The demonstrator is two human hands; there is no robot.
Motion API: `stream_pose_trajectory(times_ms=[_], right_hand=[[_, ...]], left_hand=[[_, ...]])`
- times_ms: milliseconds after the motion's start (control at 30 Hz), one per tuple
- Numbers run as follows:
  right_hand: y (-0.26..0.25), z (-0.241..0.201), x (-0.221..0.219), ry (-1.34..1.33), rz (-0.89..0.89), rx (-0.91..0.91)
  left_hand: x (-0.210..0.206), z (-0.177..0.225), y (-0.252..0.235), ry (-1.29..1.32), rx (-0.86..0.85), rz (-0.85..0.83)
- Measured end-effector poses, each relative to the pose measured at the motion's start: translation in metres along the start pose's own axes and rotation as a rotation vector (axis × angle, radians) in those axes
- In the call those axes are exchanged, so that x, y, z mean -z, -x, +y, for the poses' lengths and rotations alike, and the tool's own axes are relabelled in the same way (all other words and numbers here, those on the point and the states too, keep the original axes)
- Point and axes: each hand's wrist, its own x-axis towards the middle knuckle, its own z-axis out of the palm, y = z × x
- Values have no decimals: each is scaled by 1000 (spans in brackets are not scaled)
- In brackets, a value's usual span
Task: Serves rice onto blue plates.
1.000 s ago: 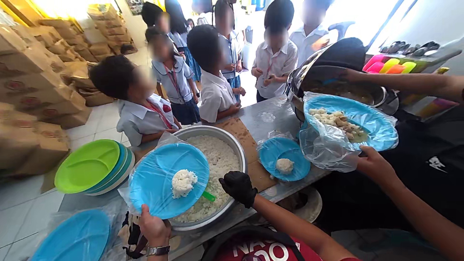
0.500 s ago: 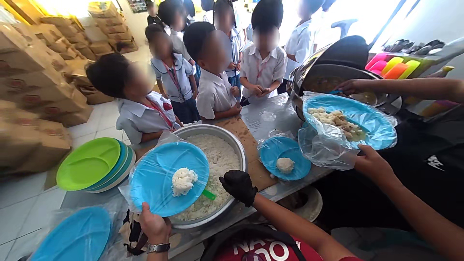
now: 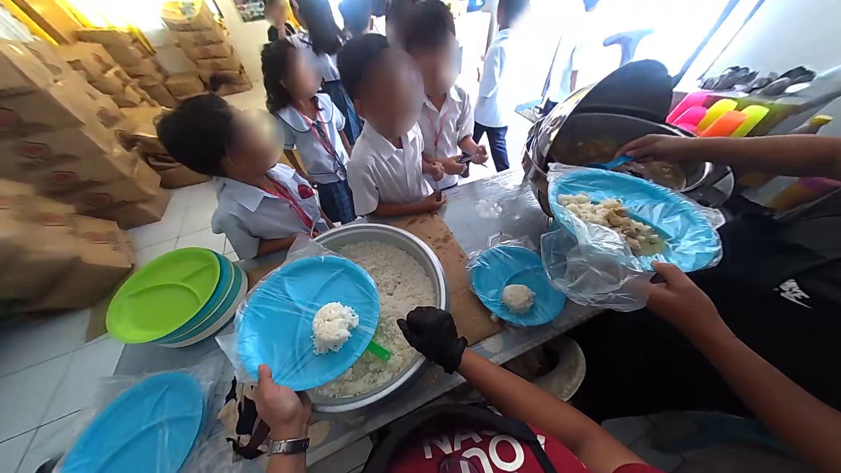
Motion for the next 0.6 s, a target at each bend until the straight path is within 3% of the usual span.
stream_pose_trajectory(times_ms=[600], right_hand=[[0, 0, -1, 22, 14, 11]], left_hand=[[0, 0, 0, 6, 3, -1]])
